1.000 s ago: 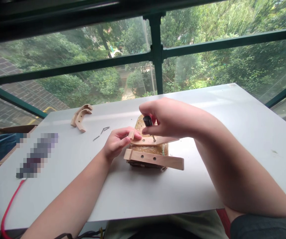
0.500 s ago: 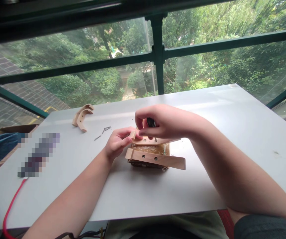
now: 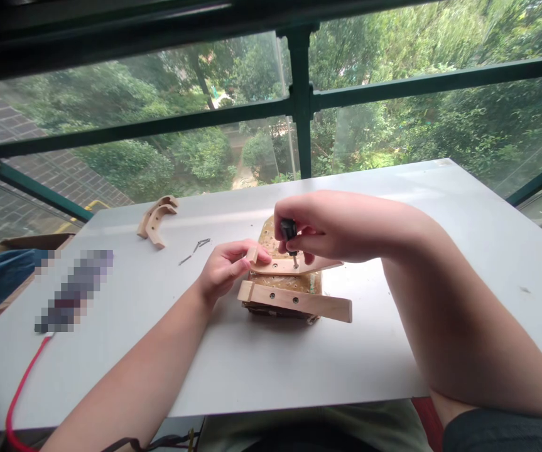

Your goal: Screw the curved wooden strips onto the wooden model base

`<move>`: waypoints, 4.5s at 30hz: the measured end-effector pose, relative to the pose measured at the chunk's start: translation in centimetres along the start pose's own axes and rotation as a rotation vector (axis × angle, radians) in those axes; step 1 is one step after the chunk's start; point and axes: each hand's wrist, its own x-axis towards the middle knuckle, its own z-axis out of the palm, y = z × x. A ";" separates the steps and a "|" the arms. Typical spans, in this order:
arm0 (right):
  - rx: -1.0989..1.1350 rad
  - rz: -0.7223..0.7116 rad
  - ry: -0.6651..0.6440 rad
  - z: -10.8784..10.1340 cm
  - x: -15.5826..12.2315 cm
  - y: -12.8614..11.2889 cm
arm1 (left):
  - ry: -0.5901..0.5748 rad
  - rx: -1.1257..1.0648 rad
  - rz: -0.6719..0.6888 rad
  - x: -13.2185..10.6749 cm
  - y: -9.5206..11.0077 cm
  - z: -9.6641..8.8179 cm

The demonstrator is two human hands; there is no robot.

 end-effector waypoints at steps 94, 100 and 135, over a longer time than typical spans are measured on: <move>-0.049 -0.122 0.113 1.1 1.7 0.0 | -0.013 -0.010 -0.007 -0.1 -0.1 0.0; -0.042 -0.102 0.144 1.9 2.1 -0.2 | -0.009 -0.025 -0.013 -0.1 0.0 0.0; -0.023 -0.034 0.176 1.4 1.8 0.1 | 0.004 -0.011 -0.015 0.1 0.4 0.3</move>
